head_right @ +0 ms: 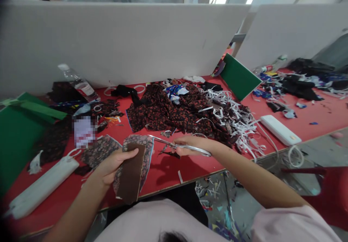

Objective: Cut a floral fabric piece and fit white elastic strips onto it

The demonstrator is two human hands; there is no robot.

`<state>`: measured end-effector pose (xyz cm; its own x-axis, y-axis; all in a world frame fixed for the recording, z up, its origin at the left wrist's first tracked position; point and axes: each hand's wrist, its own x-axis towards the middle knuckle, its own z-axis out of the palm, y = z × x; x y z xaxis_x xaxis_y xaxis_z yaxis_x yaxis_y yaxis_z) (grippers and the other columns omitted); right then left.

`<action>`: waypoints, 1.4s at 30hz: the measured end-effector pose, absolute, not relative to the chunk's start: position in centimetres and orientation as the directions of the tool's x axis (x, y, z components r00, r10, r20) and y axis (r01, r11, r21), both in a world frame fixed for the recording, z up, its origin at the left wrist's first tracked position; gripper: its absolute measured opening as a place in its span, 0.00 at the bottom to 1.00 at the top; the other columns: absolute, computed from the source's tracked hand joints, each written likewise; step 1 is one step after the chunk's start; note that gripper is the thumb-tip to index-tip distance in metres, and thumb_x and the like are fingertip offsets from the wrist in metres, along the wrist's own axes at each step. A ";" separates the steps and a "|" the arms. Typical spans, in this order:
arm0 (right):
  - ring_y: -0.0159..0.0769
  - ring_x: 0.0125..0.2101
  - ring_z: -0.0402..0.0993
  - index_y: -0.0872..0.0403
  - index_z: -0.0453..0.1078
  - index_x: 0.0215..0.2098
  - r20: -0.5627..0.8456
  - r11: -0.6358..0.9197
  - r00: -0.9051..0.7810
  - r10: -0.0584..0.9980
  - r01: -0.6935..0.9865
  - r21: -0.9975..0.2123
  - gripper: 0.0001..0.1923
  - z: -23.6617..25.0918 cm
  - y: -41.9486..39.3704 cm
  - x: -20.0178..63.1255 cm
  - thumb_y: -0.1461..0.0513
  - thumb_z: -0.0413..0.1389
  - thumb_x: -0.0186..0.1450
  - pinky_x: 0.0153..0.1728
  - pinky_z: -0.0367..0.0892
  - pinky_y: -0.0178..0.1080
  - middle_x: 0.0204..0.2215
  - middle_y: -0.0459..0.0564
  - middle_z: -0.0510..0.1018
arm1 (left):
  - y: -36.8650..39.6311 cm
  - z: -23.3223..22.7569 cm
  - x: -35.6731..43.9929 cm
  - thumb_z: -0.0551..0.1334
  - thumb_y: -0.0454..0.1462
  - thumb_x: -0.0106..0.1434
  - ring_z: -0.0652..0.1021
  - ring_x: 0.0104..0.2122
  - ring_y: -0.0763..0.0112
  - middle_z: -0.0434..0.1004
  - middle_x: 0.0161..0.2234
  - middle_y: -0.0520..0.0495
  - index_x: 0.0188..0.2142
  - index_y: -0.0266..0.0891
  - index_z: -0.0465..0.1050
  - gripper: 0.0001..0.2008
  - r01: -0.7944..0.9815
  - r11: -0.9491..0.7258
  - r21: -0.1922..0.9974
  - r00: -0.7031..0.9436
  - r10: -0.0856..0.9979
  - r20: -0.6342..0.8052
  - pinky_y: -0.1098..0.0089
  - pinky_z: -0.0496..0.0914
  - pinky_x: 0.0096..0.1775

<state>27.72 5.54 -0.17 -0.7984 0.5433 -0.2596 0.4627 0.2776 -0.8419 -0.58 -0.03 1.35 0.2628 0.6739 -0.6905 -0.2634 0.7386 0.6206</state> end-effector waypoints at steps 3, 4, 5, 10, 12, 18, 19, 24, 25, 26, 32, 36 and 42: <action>0.30 0.28 0.62 0.58 0.67 0.40 -0.244 0.317 -0.818 0.521 0.451 -0.835 0.21 0.2 5.9 27.5 0.49 0.47 0.64 0.29 0.59 0.33 0.30 0.48 0.70 | -0.2 1.3 -0.9 0.62 0.33 0.55 0.77 0.20 0.67 0.77 0.22 0.42 0.28 0.30 0.73 0.05 -0.257 0.736 0.627 0.254 0.677 -0.691 0.69 0.72 0.25; 0.30 0.28 0.61 0.58 0.67 0.39 -0.247 0.326 -0.825 0.509 0.450 -0.831 0.22 0.4 6.0 27.4 0.48 0.46 0.64 0.28 0.58 0.32 0.29 0.48 0.69 | -0.2 1.3 -0.9 0.62 0.33 0.55 0.77 0.20 0.67 0.77 0.22 0.42 0.28 0.30 0.73 0.04 -0.257 0.735 0.628 0.250 0.678 -0.691 0.69 0.71 0.25; 0.29 0.27 0.60 0.58 0.67 0.38 -0.251 0.335 -0.830 0.498 0.451 -0.827 0.23 0.6 6.1 27.3 0.47 0.46 0.63 0.27 0.57 0.31 0.28 0.47 0.68 | -0.2 1.4 -1.0 0.63 0.32 0.55 0.77 0.20 0.67 0.77 0.22 0.42 0.28 0.30 0.73 0.04 -0.257 0.736 0.626 0.249 0.676 -0.693 0.70 0.71 0.25; 0.28 0.27 0.58 0.58 0.65 0.35 -0.246 0.397 -0.845 0.475 0.455 -0.797 0.25 1.4 6.4 27.0 0.45 0.45 0.63 0.26 0.55 0.31 0.26 0.45 0.64 | -0.4 1.6 -1.2 0.62 0.32 0.54 0.77 0.21 0.67 0.77 0.22 0.42 0.28 0.30 0.73 0.04 -0.263 0.747 0.611 0.252 0.665 -0.703 0.69 0.71 0.26; 0.28 0.26 0.58 0.58 0.65 0.34 -0.241 0.419 -0.848 0.472 0.456 -0.785 0.24 1.4 6.5 27.0 0.46 0.45 0.63 0.27 0.54 0.31 0.26 0.44 0.64 | -0.4 1.6 -1.3 0.63 0.32 0.53 0.77 0.21 0.67 0.77 0.22 0.43 0.28 0.30 0.74 0.04 -0.266 0.741 0.617 0.264 0.671 -0.693 0.70 0.71 0.26; 0.27 0.25 0.56 0.59 0.65 0.33 -0.239 0.435 -0.869 0.432 0.433 -0.789 0.27 2.2 6.6 26.8 0.42 0.45 0.61 0.25 0.53 0.30 0.24 0.44 0.63 | -0.4 1.1 -1.8 0.66 0.34 0.50 0.77 0.22 0.68 0.78 0.23 0.43 0.29 0.30 0.74 0.07 -0.263 0.741 0.618 0.307 0.671 -0.675 0.70 0.71 0.26; 0.27 0.25 0.56 0.59 0.65 0.33 -0.238 0.434 -0.871 0.429 0.430 -0.792 0.28 2.3 6.6 26.8 0.42 0.44 0.61 0.25 0.53 0.30 0.24 0.44 0.63 | -0.4 1.1 -1.9 0.67 0.34 0.50 0.77 0.22 0.68 0.77 0.23 0.44 0.28 0.30 0.74 0.07 -0.265 0.742 0.616 0.314 0.671 -0.672 0.70 0.71 0.26; 0.27 0.24 0.56 0.58 0.64 0.31 -0.206 0.448 -0.877 0.435 0.409 -0.795 0.28 2.5 6.7 26.7 0.41 0.46 0.59 0.24 0.51 0.30 0.24 0.43 0.62 | -0.4 1.3 -2.0 0.66 0.33 0.51 0.77 0.21 0.69 0.77 0.22 0.44 0.28 0.30 0.74 0.06 -0.270 0.732 0.625 0.305 0.681 -0.666 0.71 0.71 0.26; 0.27 0.24 0.55 0.58 0.64 0.31 -0.205 0.448 -0.876 0.437 0.410 -0.795 0.27 2.4 6.7 26.7 0.42 0.47 0.59 0.24 0.51 0.30 0.23 0.43 0.61 | -0.4 1.4 -2.0 0.66 0.33 0.51 0.77 0.21 0.68 0.77 0.23 0.44 0.28 0.30 0.74 0.06 -0.266 0.732 0.627 0.300 0.681 -0.668 0.71 0.71 0.26; 0.26 0.24 0.55 0.58 0.64 0.31 -0.209 0.449 -0.874 0.438 0.414 -0.792 0.26 2.3 6.8 26.7 0.42 0.48 0.59 0.24 0.51 0.30 0.23 0.43 0.61 | -0.3 1.4 -2.0 0.66 0.33 0.51 0.77 0.21 0.68 0.77 0.23 0.44 0.29 0.30 0.74 0.06 -0.264 0.734 0.626 0.296 0.679 -0.672 0.71 0.71 0.26; 0.28 0.26 0.59 0.58 0.66 0.34 -0.239 0.478 -0.867 0.438 0.450 -0.754 0.19 2.5 6.7 26.7 0.49 0.51 0.60 0.27 0.56 0.31 0.26 0.45 0.67 | -0.3 1.6 -2.1 0.66 0.33 0.51 0.77 0.22 0.67 0.78 0.23 0.43 0.28 0.30 0.74 0.06 -0.261 0.758 0.598 0.298 0.652 -0.697 0.70 0.71 0.26; 0.30 0.28 0.61 0.58 0.67 0.37 -0.273 0.482 -0.842 0.466 0.501 -0.719 0.12 3.3 6.2 26.3 0.57 0.49 0.63 0.30 0.60 0.33 0.30 0.48 0.70 | -0.5 1.7 -1.8 0.66 0.33 0.50 0.77 0.21 0.68 0.78 0.22 0.44 0.29 0.31 0.74 0.07 -0.256 0.748 0.612 0.309 0.663 -0.682 0.70 0.71 0.25; 0.30 0.29 0.61 0.57 0.66 0.37 -0.245 0.517 -0.870 0.428 0.458 -0.724 0.14 2.8 6.7 26.1 0.55 0.48 0.64 0.30 0.59 0.33 0.29 0.48 0.69 | -0.4 1.7 -1.6 0.66 0.33 0.50 0.77 0.21 0.67 0.78 0.22 0.43 0.29 0.30 0.74 0.07 -0.243 0.755 0.609 0.321 0.655 -0.684 0.70 0.71 0.26</action>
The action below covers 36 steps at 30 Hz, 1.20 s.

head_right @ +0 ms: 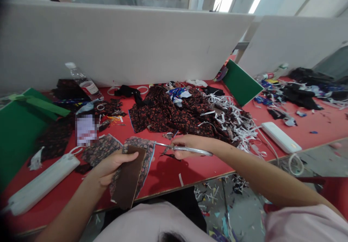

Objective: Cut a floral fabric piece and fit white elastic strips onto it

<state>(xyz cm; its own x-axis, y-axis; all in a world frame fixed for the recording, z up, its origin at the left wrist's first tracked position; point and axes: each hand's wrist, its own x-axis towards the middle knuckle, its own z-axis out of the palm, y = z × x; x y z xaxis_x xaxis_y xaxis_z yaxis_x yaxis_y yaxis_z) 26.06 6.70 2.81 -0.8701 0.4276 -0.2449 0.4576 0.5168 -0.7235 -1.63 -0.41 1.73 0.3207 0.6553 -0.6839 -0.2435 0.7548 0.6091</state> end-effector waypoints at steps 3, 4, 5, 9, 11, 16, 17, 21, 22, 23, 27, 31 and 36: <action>0.30 0.28 0.60 0.57 0.67 0.36 -0.220 0.524 -0.878 0.425 0.436 -0.732 0.15 2.3 6.9 26.1 0.53 0.48 0.64 0.29 0.58 0.32 0.28 0.47 0.68 | -0.4 1.8 -1.6 0.66 0.32 0.51 0.77 0.21 0.68 0.77 0.22 0.43 0.28 0.30 0.74 0.05 -0.257 0.747 0.613 0.309 0.665 -0.680 0.71 0.71 0.26; 0.30 0.28 0.60 0.57 0.67 0.35 -0.208 0.522 -0.881 0.426 0.427 -0.738 0.16 2.2 6.9 26.1 0.52 0.48 0.63 0.29 0.58 0.32 0.28 0.46 0.67 | -0.4 1.8 -1.7 0.66 0.33 0.51 0.77 0.21 0.68 0.78 0.22 0.43 0.29 0.30 0.74 0.06 -0.259 0.747 0.612 0.312 0.665 -0.679 0.70 0.71 0.26; 0.29 0.27 0.60 0.58 0.67 0.34 -0.197 0.517 -0.881 0.430 0.419 -0.747 0.18 2.2 6.9 26.1 0.51 0.49 0.63 0.28 0.57 0.32 0.27 0.46 0.67 | -0.4 1.8 -1.7 0.66 0.33 0.50 0.77 0.22 0.67 0.78 0.22 0.43 0.29 0.30 0.74 0.06 -0.262 0.747 0.611 0.316 0.664 -0.677 0.70 0.71 0.26; 0.27 0.25 0.59 0.59 0.66 0.33 -0.206 0.469 -0.866 0.456 0.430 -0.771 0.21 2.5 6.6 26.1 0.48 0.51 0.59 0.25 0.55 0.30 0.25 0.45 0.66 | -0.5 1.5 -1.9 0.67 0.34 0.50 0.77 0.22 0.67 0.78 0.23 0.43 0.31 0.30 0.75 0.09 -0.262 0.754 0.603 0.336 0.657 -0.675 0.69 0.72 0.27; 0.27 0.24 0.59 0.59 0.67 0.32 -0.241 0.458 -0.848 0.472 0.470 -0.755 0.19 2.8 6.5 26.1 0.50 0.52 0.59 0.24 0.55 0.30 0.24 0.45 0.67 | -0.5 1.5 -1.9 0.67 0.33 0.50 0.77 0.22 0.68 0.78 0.23 0.44 0.31 0.31 0.74 0.08 -0.267 0.756 0.598 0.337 0.655 -0.676 0.70 0.71 0.26; 0.27 0.24 0.58 0.57 0.66 0.33 -0.272 0.462 -0.826 0.493 0.514 -0.723 0.09 3.4 6.0 25.6 0.59 0.50 0.60 0.25 0.55 0.30 0.25 0.46 0.68 | -0.6 1.7 -1.6 0.66 0.32 0.51 0.77 0.22 0.67 0.78 0.23 0.42 0.30 0.30 0.74 0.07 -0.254 0.761 0.597 0.324 0.648 -0.689 0.71 0.71 0.26; 0.27 0.24 0.57 0.57 0.66 0.32 -0.264 0.464 -0.829 0.493 0.507 -0.726 0.08 3.5 6.0 25.5 0.59 0.50 0.60 0.25 0.55 0.30 0.25 0.45 0.68 | -0.5 1.7 -1.6 0.66 0.32 0.51 0.78 0.22 0.67 0.79 0.24 0.42 0.30 0.30 0.75 0.07 -0.250 0.761 0.599 0.324 0.649 -0.689 0.71 0.71 0.26; 0.27 0.24 0.57 0.57 0.65 0.32 -0.272 0.470 -0.833 0.482 0.508 -0.722 0.07 3.6 6.0 25.3 0.60 0.50 0.60 0.25 0.55 0.30 0.25 0.45 0.67 | -0.5 1.7 -1.5 0.66 0.33 0.50 0.78 0.23 0.67 0.79 0.24 0.42 0.31 0.30 0.75 0.08 -0.259 0.757 0.600 0.341 0.653 -0.676 0.71 0.71 0.27; 0.27 0.24 0.57 0.57 0.65 0.32 -0.270 0.478 -0.837 0.477 0.504 -0.719 0.07 3.5 6.1 25.3 0.60 0.50 0.60 0.25 0.55 0.31 0.25 0.45 0.67 | -0.5 1.7 -1.5 0.66 0.32 0.50 0.78 0.23 0.67 0.79 0.24 0.42 0.31 0.30 0.75 0.08 -0.264 0.754 0.601 0.341 0.656 -0.673 0.71 0.71 0.27; 0.27 0.24 0.57 0.57 0.65 0.32 -0.261 0.487 -0.844 0.469 0.494 -0.721 0.08 3.4 6.2 25.3 0.60 0.50 0.60 0.25 0.54 0.31 0.25 0.45 0.67 | -0.5 1.7 -1.5 0.66 0.32 0.50 0.78 0.23 0.67 0.79 0.25 0.42 0.32 0.30 0.75 0.08 -0.266 0.753 0.601 0.340 0.657 -0.672 0.71 0.71 0.27; 0.27 0.25 0.58 0.57 0.65 0.31 -0.208 0.499 -0.870 0.448 0.436 -0.749 0.12 2.3 6.6 25.7 0.55 0.52 0.60 0.26 0.55 0.30 0.25 0.44 0.66 | -0.5 1.7 -1.5 0.66 0.32 0.50 0.78 0.23 0.67 0.79 0.25 0.42 0.32 0.30 0.75 0.08 -0.262 0.756 0.600 0.334 0.654 -0.679 0.70 0.71 0.28; 0.28 0.26 0.61 0.58 0.66 0.32 -0.229 0.476 -0.855 0.466 0.461 -0.749 0.15 1.6 6.8 26.1 0.53 0.53 0.60 0.27 0.56 0.31 0.26 0.44 0.68 | -0.5 1.6 -1.6 0.66 0.33 0.50 0.77 0.22 0.68 0.79 0.24 0.43 0.31 0.30 0.75 0.08 -0.247 0.754 0.609 0.331 0.656 -0.678 0.71 0.71 0.26; 0.29 0.26 0.59 0.58 0.66 0.33 -0.250 0.512 -0.851 0.461 0.485 -0.709 0.16 3.0 6.3 25.6 0.53 0.49 0.61 0.26 0.56 0.31 0.26 0.46 0.69 | -0.5 1.7 -1.4 0.67 0.33 0.49 0.78 0.22 0.67 0.79 0.24 0.42 0.31 0.30 0.74 0.09 -0.252 0.744 0.619 0.332 0.667 -0.667 0.71 0.71 0.27</action>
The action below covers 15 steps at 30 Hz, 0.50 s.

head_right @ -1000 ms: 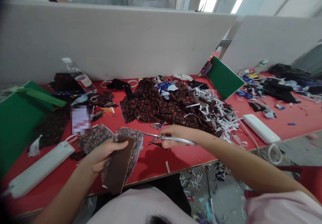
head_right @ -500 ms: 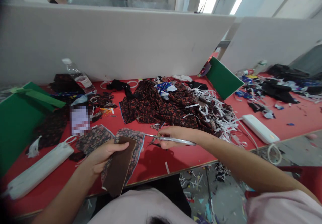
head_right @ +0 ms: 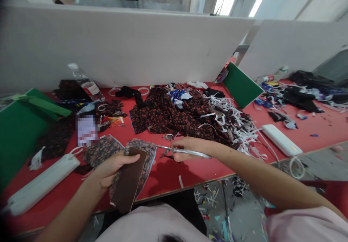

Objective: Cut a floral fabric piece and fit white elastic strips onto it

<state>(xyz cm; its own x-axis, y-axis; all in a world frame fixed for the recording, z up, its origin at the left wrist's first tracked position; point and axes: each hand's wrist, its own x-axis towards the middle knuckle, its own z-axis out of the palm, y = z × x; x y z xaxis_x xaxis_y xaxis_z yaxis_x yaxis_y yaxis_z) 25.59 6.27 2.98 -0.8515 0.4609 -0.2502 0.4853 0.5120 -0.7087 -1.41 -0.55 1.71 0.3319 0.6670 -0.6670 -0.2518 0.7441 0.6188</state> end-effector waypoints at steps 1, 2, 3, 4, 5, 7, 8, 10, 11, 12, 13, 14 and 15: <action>0.29 0.26 0.59 0.58 0.66 0.34 -0.251 0.515 -0.852 0.460 0.487 -0.706 0.16 3.2 6.2 25.5 0.52 0.48 0.62 0.26 0.55 0.31 0.26 0.47 0.69 | -0.5 1.8 -1.3 0.67 0.33 0.49 0.78 0.22 0.67 0.79 0.24 0.42 0.31 0.30 0.74 0.09 -0.254 0.744 0.618 0.333 0.667 -0.667 0.71 0.71 0.27; 0.29 0.26 0.58 0.58 0.66 0.35 -0.251 0.517 -0.852 0.460 0.487 -0.704 0.17 3.4 6.2 25.4 0.52 0.48 0.62 0.26 0.55 0.31 0.27 0.47 0.68 | -0.5 1.8 -1.3 0.67 0.33 0.49 0.78 0.22 0.67 0.79 0.24 0.42 0.31 0.30 0.74 0.09 -0.255 0.747 0.614 0.334 0.664 -0.669 0.71 0.70 0.27; 0.29 0.26 0.58 0.58 0.66 0.35 -0.247 0.518 -0.852 0.461 0.485 -0.704 0.18 3.5 6.2 25.3 0.51 0.47 0.62 0.25 0.55 0.31 0.27 0.47 0.68 | -0.5 1.9 -1.2 0.67 0.33 0.49 0.77 0.22 0.67 0.79 0.23 0.43 0.30 0.30 0.74 0.08 -0.255 0.751 0.609 0.333 0.660 -0.674 0.71 0.70 0.27; 0.29 0.26 0.58 0.58 0.66 0.36 -0.242 0.520 -0.854 0.460 0.480 -0.706 0.19 3.4 6.2 25.3 0.51 0.47 0.62 0.26 0.55 0.31 0.27 0.47 0.68 | -0.5 1.9 -1.2 0.66 0.33 0.49 0.77 0.21 0.67 0.78 0.23 0.43 0.30 0.31 0.74 0.08 -0.255 0.754 0.606 0.329 0.657 -0.678 0.71 0.70 0.26; 0.29 0.26 0.59 0.58 0.66 0.36 -0.236 0.523 -0.858 0.455 0.472 -0.710 0.19 3.3 6.3 25.3 0.50 0.47 0.62 0.26 0.55 0.31 0.28 0.47 0.68 | -0.5 1.9 -1.2 0.66 0.32 0.49 0.77 0.21 0.68 0.78 0.23 0.43 0.30 0.31 0.74 0.07 -0.253 0.757 0.603 0.325 0.654 -0.683 0.71 0.70 0.26; 0.29 0.26 0.59 0.58 0.66 0.36 -0.223 0.522 -0.866 0.448 0.456 -0.721 0.20 2.9 6.5 25.4 0.49 0.47 0.62 0.26 0.55 0.31 0.28 0.47 0.68 | -0.5 1.8 -1.2 0.66 0.33 0.50 0.77 0.22 0.67 0.79 0.23 0.43 0.30 0.31 0.74 0.07 -0.244 0.759 0.604 0.322 0.651 -0.688 0.71 0.70 0.27; 0.28 0.26 0.59 0.58 0.66 0.35 -0.220 0.515 -0.864 0.452 0.454 -0.727 0.19 2.6 6.5 25.5 0.49 0.48 0.62 0.26 0.55 0.31 0.27 0.46 0.67 | -0.5 1.8 -1.3 0.66 0.33 0.50 0.78 0.22 0.67 0.79 0.24 0.42 0.31 0.31 0.74 0.07 -0.242 0.758 0.606 0.321 0.651 -0.687 0.71 0.70 0.27; 0.27 0.25 0.58 0.58 0.66 0.34 -0.226 0.491 -0.861 0.457 0.455 -0.743 0.19 2.1 6.6 25.6 0.49 0.49 0.62 0.25 0.55 0.30 0.26 0.45 0.66 | -0.5 1.7 -1.3 0.66 0.33 0.50 0.78 0.23 0.67 0.79 0.24 0.42 0.31 0.30 0.74 0.08 -0.238 0.758 0.607 0.327 0.651 -0.685 0.71 0.70 0.28; 0.27 0.25 0.58 0.58 0.66 0.33 -0.229 0.480 -0.860 0.457 0.454 -0.750 0.19 1.9 6.7 25.7 0.49 0.49 0.61 0.25 0.54 0.30 0.25 0.44 0.65 | -0.5 1.7 -1.3 0.66 0.33 0.50 0.78 0.23 0.67 0.79 0.25 0.42 0.32 0.30 0.74 0.09 -0.238 0.759 0.606 0.331 0.650 -0.684 0.71 0.70 0.28; 0.27 0.25 0.57 0.58 0.65 0.33 -0.232 0.471 -0.860 0.454 0.453 -0.757 0.19 1.8 6.7 25.7 0.49 0.50 0.61 0.25 0.54 0.30 0.25 0.44 0.65 | -0.5 1.7 -1.3 0.66 0.33 0.50 0.78 0.23 0.68 0.79 0.25 0.42 0.32 0.30 0.74 0.09 -0.241 0.759 0.605 0.332 0.651 -0.683 0.71 0.70 0.28; 0.27 0.25 0.57 0.58 0.65 0.33 -0.233 0.470 -0.861 0.451 0.451 -0.759 0.20 1.7 6.7 25.8 0.49 0.50 0.61 0.25 0.54 0.30 0.25 0.44 0.65 | -0.5 1.7 -1.3 0.66 0.33 0.50 0.78 0.23 0.68 0.79 0.25 0.42 0.32 0.31 0.74 0.09 -0.244 0.759 0.604 0.333 0.650 -0.683 0.71 0.70 0.28; 0.27 0.25 0.57 0.58 0.66 0.34 -0.230 0.475 -0.862 0.451 0.450 -0.756 0.20 1.7 6.7 25.8 0.49 0.50 0.61 0.25 0.55 0.30 0.25 0.44 0.65 | -0.5 1.8 -1.3 0.66 0.33 0.50 0.77 0.22 0.68 0.79 0.24 0.42 0.32 0.31 0.74 0.08 -0.244 0.762 0.601 0.334 0.647 -0.685 0.71 0.70 0.28; 0.27 0.25 0.58 0.58 0.66 0.34 -0.226 0.485 -0.862 0.454 0.452 -0.749 0.20 1.8 6.7 25.8 0.49 0.49 0.61 0.25 0.55 0.30 0.26 0.44 0.66 | -0.5 1.8 -1.2 0.66 0.33 0.50 0.77 0.22 0.68 0.79 0.24 0.42 0.31 0.31 0.74 0.08 -0.241 0.766 0.596 0.335 0.642 -0.690 0.71 0.70 0.27</action>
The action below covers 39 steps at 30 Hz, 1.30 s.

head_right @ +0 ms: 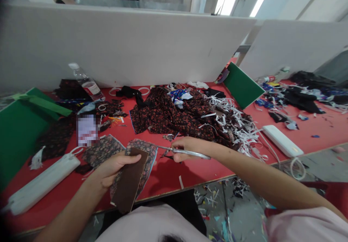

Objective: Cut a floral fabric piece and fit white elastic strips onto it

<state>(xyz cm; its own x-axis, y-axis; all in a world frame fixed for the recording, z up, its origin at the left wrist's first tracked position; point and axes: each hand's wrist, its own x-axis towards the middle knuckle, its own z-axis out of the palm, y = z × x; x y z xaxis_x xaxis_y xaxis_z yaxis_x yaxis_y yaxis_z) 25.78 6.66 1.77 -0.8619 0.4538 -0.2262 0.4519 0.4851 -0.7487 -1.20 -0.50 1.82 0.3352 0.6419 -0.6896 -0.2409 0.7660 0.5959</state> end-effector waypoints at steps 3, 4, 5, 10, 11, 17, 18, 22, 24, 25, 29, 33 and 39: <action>0.29 0.27 0.60 0.58 0.66 0.36 -0.226 0.518 -0.861 0.455 0.462 -0.720 0.19 2.4 6.6 25.6 0.50 0.47 0.63 0.27 0.56 0.31 0.28 0.47 0.68 | -0.4 1.9 -1.1 0.66 0.34 0.51 0.77 0.21 0.68 0.78 0.23 0.42 0.30 0.30 0.74 0.07 -0.221 0.779 0.586 0.344 0.625 -0.701 0.71 0.69 0.26; 0.30 0.27 0.60 0.58 0.66 0.37 -0.228 0.525 -0.863 0.451 0.464 -0.714 0.19 2.6 6.5 25.5 0.50 0.47 0.63 0.28 0.57 0.32 0.29 0.47 0.68 | -0.4 1.8 -1.1 0.66 0.34 0.51 0.77 0.21 0.68 0.78 0.23 0.42 0.30 0.30 0.74 0.08 -0.215 0.781 0.587 0.349 0.623 -0.700 0.71 0.69 0.26; 0.30 0.27 0.60 0.58 0.66 0.37 -0.234 0.528 -0.864 0.446 0.466 -0.710 0.19 2.8 6.5 25.4 0.50 0.47 0.63 0.28 0.57 0.32 0.29 0.48 0.68 | -0.4 1.8 -1.1 0.66 0.34 0.51 0.77 0.21 0.68 0.78 0.23 0.42 0.30 0.30 0.74 0.08 -0.211 0.780 0.589 0.355 0.623 -0.697 0.71 0.69 0.26; 0.29 0.26 0.59 0.58 0.66 0.36 -0.231 0.530 -0.864 0.446 0.464 -0.710 0.20 2.8 6.6 25.3 0.49 0.47 0.63 0.26 0.55 0.31 0.28 0.47 0.68 | -0.4 1.6 -1.2 0.66 0.35 0.50 0.77 0.22 0.68 0.78 0.23 0.42 0.31 0.30 0.74 0.09 -0.210 0.781 0.588 0.361 0.621 -0.696 0.70 0.70 0.27; 0.29 0.26 0.60 0.58 0.66 0.35 -0.225 0.525 -0.864 0.450 0.460 -0.716 0.20 2.5 6.7 25.3 0.48 0.47 0.63 0.25 0.55 0.30 0.28 0.47 0.68 | -0.4 1.6 -1.2 0.66 0.34 0.50 0.77 0.22 0.68 0.78 0.23 0.42 0.30 0.30 0.74 0.09 -0.210 0.785 0.583 0.358 0.616 -0.701 0.70 0.70 0.26; 0.28 0.25 0.59 0.59 0.66 0.33 -0.228 0.525 -0.869 0.440 0.454 -0.720 0.21 1.5 6.9 25.7 0.48 0.49 0.62 0.25 0.55 0.30 0.26 0.46 0.67 | -0.4 1.7 -1.0 0.64 0.33 0.52 0.77 0.21 0.69 0.78 0.23 0.42 0.31 0.30 0.74 0.07 -0.212 0.785 0.582 0.347 0.617 -0.706 0.72 0.70 0.26; 0.28 0.25 0.59 0.59 0.66 0.33 -0.232 0.529 -0.866 0.444 0.462 -0.712 0.21 1.8 6.9 25.7 0.48 0.48 0.62 0.25 0.55 0.30 0.26 0.46 0.67 | -0.4 1.8 -0.9 0.64 0.33 0.52 0.76 0.21 0.69 0.78 0.23 0.42 0.31 0.30 0.74 0.06 -0.211 0.790 0.576 0.352 0.611 -0.709 0.72 0.70 0.25; 0.28 0.25 0.60 0.58 0.65 0.35 -0.243 0.538 -0.865 0.439 0.470 -0.700 0.20 3.2 6.6 25.2 0.48 0.47 0.63 0.25 0.56 0.30 0.27 0.47 0.68 | -0.4 2.0 -0.7 0.63 0.32 0.53 0.76 0.20 0.69 0.77 0.22 0.42 0.30 0.29 0.73 0.05 -0.227 0.796 0.561 0.348 0.604 -0.717 0.71 0.70 0.25; 0.28 0.24 0.59 0.58 0.65 0.35 -0.244 0.539 -0.868 0.434 0.467 -0.701 0.20 3.8 6.5 25.0 0.49 0.47 0.63 0.24 0.55 0.30 0.26 0.46 0.68 | -0.4 2.1 -0.6 0.63 0.32 0.53 0.76 0.20 0.68 0.77 0.22 0.42 0.30 0.29 0.73 0.05 -0.231 0.797 0.558 0.352 0.603 -0.716 0.70 0.70 0.25; 0.27 0.24 0.59 0.58 0.65 0.35 -0.241 0.539 -0.867 0.435 0.466 -0.702 0.20 3.9 6.5 24.9 0.49 0.47 0.63 0.24 0.55 0.30 0.26 0.46 0.68 | -0.4 2.1 -0.6 0.63 0.32 0.53 0.77 0.21 0.68 0.78 0.22 0.42 0.30 0.29 0.73 0.05 -0.231 0.797 0.558 0.353 0.603 -0.715 0.70 0.70 0.25; 0.27 0.23 0.59 0.58 0.66 0.32 -0.233 0.521 -0.853 0.468 0.479 -0.707 0.20 2.9 6.6 25.1 0.49 0.50 0.62 0.23 0.53 0.29 0.25 0.45 0.68 | -0.5 2.2 -0.6 0.62 0.31 0.53 0.77 0.20 0.69 0.78 0.22 0.42 0.31 0.30 0.73 0.05 -0.233 0.790 0.567 0.341 0.613 -0.713 0.72 0.70 0.25; 0.27 0.23 0.59 0.59 0.66 0.30 -0.225 0.504 -0.843 0.488 0.482 -0.716 0.20 1.7 6.8 25.3 0.48 0.51 0.60 0.23 0.54 0.29 0.23 0.44 0.67 | -0.4 2.1 -0.6 0.63 0.32 0.53 0.76 0.19 0.69 0.77 0.21 0.43 0.30 0.30 0.73 0.05 -0.219 0.799 0.561 0.350 0.601 -0.719 0.72 0.69 0.25; 0.27 0.23 0.59 0.58 0.67 0.32 -0.267 0.497 -0.843 0.467 0.500 -0.710 0.16 3.8 6.3 24.4 0.53 0.48 0.63 0.23 0.55 0.30 0.24 0.45 0.68 | -0.3 1.5 -0.5 0.66 0.33 0.49 0.78 0.26 0.65 0.78 0.24 0.44 0.33 0.31 0.73 0.10 -0.239 0.791 0.563 0.399 0.608 -0.686 0.70 0.70 0.28</action>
<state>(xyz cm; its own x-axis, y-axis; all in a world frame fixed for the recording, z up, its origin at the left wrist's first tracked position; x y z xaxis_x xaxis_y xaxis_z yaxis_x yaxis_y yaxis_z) 24.36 6.28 3.76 -0.8432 0.4666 -0.2672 0.4997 0.4968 -0.7095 -0.54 -0.34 1.50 0.3988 0.6085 -0.6861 -0.2388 0.7912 0.5629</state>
